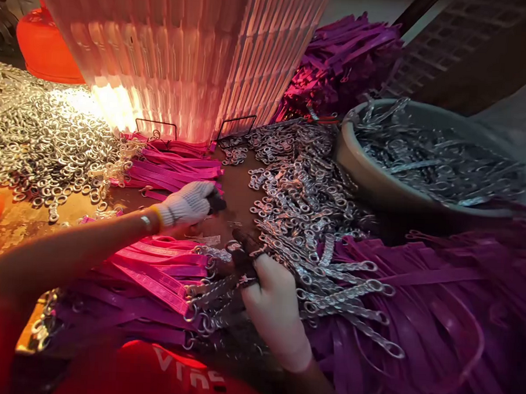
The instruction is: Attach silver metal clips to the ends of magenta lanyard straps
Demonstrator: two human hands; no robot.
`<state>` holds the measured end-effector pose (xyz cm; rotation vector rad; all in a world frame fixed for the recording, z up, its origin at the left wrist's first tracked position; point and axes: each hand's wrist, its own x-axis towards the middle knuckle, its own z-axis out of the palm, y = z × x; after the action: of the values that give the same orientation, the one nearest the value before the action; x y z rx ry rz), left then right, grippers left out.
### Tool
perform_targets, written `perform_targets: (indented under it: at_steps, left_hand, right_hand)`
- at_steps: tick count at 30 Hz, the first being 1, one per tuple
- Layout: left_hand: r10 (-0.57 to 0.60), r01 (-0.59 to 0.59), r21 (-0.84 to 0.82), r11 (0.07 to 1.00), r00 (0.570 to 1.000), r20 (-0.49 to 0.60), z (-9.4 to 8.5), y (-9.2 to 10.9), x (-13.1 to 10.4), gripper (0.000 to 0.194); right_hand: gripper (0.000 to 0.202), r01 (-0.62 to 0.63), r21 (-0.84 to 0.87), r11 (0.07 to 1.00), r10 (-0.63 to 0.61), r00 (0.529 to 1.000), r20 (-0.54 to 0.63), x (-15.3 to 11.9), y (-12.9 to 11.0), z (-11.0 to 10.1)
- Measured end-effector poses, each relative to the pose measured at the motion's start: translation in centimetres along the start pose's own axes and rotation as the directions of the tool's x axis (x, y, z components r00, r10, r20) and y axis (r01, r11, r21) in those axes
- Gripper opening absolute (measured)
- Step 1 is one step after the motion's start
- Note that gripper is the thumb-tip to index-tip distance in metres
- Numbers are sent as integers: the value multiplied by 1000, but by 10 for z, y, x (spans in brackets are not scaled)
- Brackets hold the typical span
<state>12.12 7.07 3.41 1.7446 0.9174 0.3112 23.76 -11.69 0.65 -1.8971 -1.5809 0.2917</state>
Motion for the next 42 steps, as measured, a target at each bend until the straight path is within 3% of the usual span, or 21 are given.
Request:
perform_targets:
  at_steps: [2,5,9,12,14,17,19,21,24,27,29,35,37,39,40,42]
  left_hand:
    - [-56,53,35,998,996,76,-13,6,-44,20]
    - [-142,153,-97,983,984,111,-22,8,-97,30]
    - [-204,223,-258,940,974,101,-15,-3,-132,37]
    - [-142,154,-177,972,987,74,-5,-19,-139,37]
    - [-14,14,1,1000,1000,10,2,-30,-141,26]
    - [139,-125,215,969,989,-51,10,-46,-145,7]
    - [152,-148,169,974,988,-12,12,-53,-149,15]
    - [127,-128,15,992,991,42,10,-55,-154,16]
    - [90,-86,-113,990,996,30,7,-57,-160,18]
    - [149,-148,10,989,987,-53,7,-63,-165,15]
    - [177,-173,95,980,984,-32,8,-67,-167,18]
    - [214,-242,247,938,968,135,6,-63,-165,19]
    - [238,-286,331,899,955,179,-4,-56,-162,18]
    - [253,-310,435,846,950,186,-26,-50,-162,18]
    - [268,-313,481,819,950,162,-42,-48,-163,17]
    - [289,-227,551,803,957,-27,-80,-50,-170,15]
  right_hand:
    - [24,75,-38,996,-75,997,22,7,-11,4]
    - [21,186,-105,977,-181,982,55,14,-28,13]
    - [19,317,-216,923,-291,946,144,13,-47,21]
    - [21,375,-334,865,-326,925,196,8,-56,22]
    - [20,394,-390,832,-331,918,219,4,-61,22]
    - [16,387,-421,820,-296,917,267,-2,-64,24]
    - [19,349,-413,841,-253,929,270,-6,-66,23]
    - [32,324,-365,873,-235,935,267,-8,-68,19]
    - [48,333,-302,893,-216,908,359,-8,-72,12]
    - [35,320,-387,865,-105,869,484,-6,-78,12]
    - [24,342,-458,820,-57,846,530,-7,-82,15]
    - [10,550,-503,667,-190,778,600,-16,-90,23]
    - [12,572,-498,652,-218,771,599,-16,-89,19]
    - [11,580,-485,655,-238,767,596,-13,-84,12]
    - [10,568,-489,662,-235,777,584,-12,-81,8]
    - [11,507,-529,680,-198,822,534,-13,-73,0]
